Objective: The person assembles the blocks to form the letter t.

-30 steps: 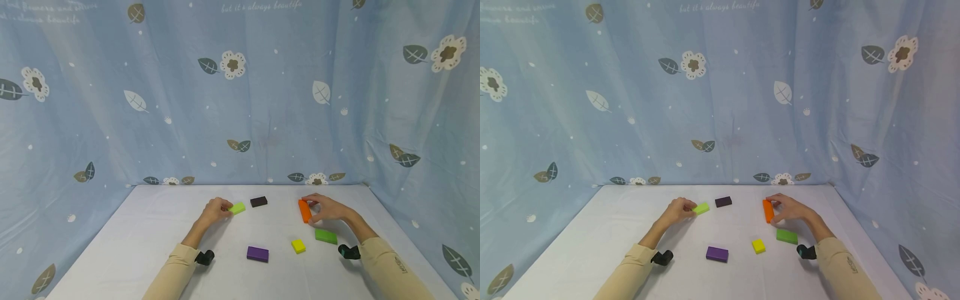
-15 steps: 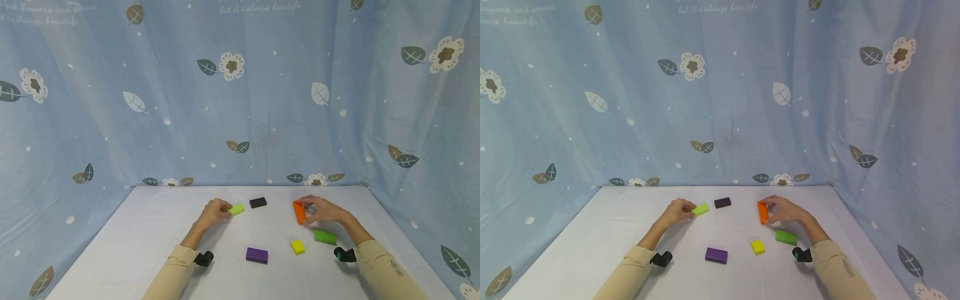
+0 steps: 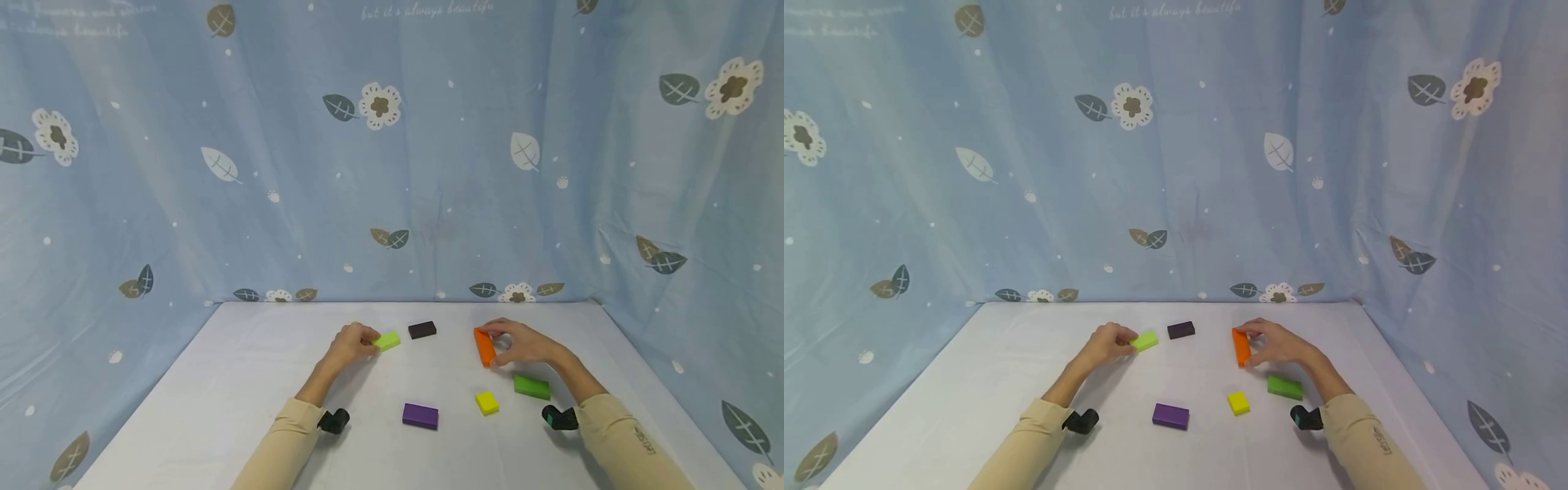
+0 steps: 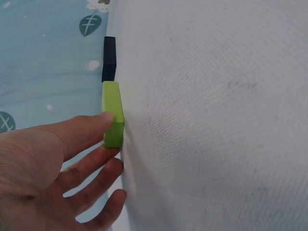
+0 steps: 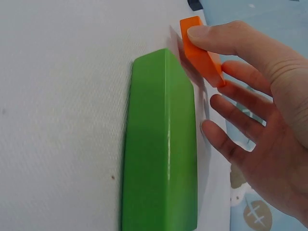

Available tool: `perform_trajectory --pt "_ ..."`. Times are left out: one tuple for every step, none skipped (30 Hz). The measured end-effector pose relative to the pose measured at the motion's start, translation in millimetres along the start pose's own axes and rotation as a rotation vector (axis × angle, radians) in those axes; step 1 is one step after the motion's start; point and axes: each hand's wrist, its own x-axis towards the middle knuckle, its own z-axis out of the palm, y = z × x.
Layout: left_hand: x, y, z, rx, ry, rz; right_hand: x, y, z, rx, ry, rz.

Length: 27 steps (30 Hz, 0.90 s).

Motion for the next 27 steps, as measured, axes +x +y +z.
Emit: perform_trajectory --pt "0.0 0.0 0.0 -0.002 -0.001 -0.001 0.3 -0.5 0.2 0.002 0.000 0.000" --pt "0.1 0.0 0.1 -0.003 0.001 0.002 0.7 -1.0 0.3 0.000 0.001 -0.003" --pt "0.3 0.0 0.2 -0.004 0.003 0.002 1.1 -1.4 0.6 -0.002 0.003 -0.005" --pt "0.3 0.2 0.2 -0.005 0.006 0.003 1.7 -1.9 0.9 -0.003 0.006 -0.008" --pt "0.2 0.5 0.2 -0.009 0.008 0.001 2.4 -2.4 1.3 -0.007 0.007 -0.010" --pt "0.3 0.6 0.2 -0.013 0.008 -0.001 3.2 -3.0 1.7 -0.008 0.008 -0.014" --pt "0.1 0.7 0.1 -0.012 0.009 -0.002 3.9 -3.7 2.3 -0.010 0.007 -0.019" --pt "-0.2 0.9 0.0 -0.011 0.008 -0.002 4.6 -4.6 3.0 -0.010 0.006 -0.021" --pt "-0.7 1.2 -0.1 -0.008 0.008 0.000 5.3 -5.7 3.7 -0.010 0.005 -0.021" --pt "-1.3 1.6 -0.4 -0.007 0.005 0.001 5.9 -6.9 4.4 -0.009 0.004 -0.022" --pt "-1.8 1.9 -0.6 -0.004 0.005 0.004 6.5 -8.2 5.0 -0.009 0.002 -0.023" --pt "-2.2 2.3 -0.9 -0.004 0.003 0.004 7.0 -9.7 5.6 -0.006 0.002 -0.024" --pt "-2.7 2.5 -1.1 -0.006 0.005 0.002 7.4 -11.1 6.0 -0.005 0.002 -0.024" --pt "-3.0 2.8 -1.1 -0.011 0.006 -0.003 7.8 -12.6 6.4 -0.004 0.003 -0.023" --pt "-3.1 2.8 -1.0 -0.011 0.009 -0.004 8.3 -13.8 6.8 -0.003 0.003 -0.024" --pt "-3.0 2.7 -1.0 -0.013 0.010 -0.008 8.8 -14.7 7.3 -0.006 0.003 -0.024" --pt "-2.8 2.4 -0.8 -0.013 0.011 -0.011 9.2 -15.4 7.7 -0.007 0.002 -0.024" --pt "-2.7 2.2 -0.6 -0.015 0.011 -0.015 9.6 -16.1 8.2 -0.008 0.001 -0.024" --pt "-2.5 1.7 -0.4 -0.014 0.011 -0.015 10.1 -16.7 8.6 -0.014 0.000 -0.024" --pt "-2.2 1.2 -0.2 -0.011 0.011 -0.014 10.5 -17.4 9.0 -0.019 -0.001 -0.024" --pt "-2.1 0.7 -0.1 -0.010 0.011 -0.014 10.9 -18.0 9.4 -0.022 -0.002 -0.024" --pt "-1.9 0.6 0.0 -0.012 0.009 -0.015 11.1 -18.4 9.8 -0.024 -0.001 -0.025" --pt "-1.8 0.5 0.1 -0.013 0.008 -0.016 11.2 -19.1 10.1 -0.023 -0.001 -0.028" --pt "-1.6 0.5 0.2 -0.015 0.006 -0.016 11.4 -19.8 10.5 -0.023 0.000 -0.032" --pt "-1.6 0.5 0.1 -0.016 0.006 -0.017 11.6 -20.6 10.9 -0.021 -0.001 -0.034" --pt "-1.5 0.3 0.1 -0.015 0.006 -0.013 11.8 -21.5 11.3 -0.019 -0.002 -0.037" --pt "-1.7 0.4 0.0 -0.016 0.005 -0.013 12.0 -22.5 11.6 -0.019 -0.002 -0.039"
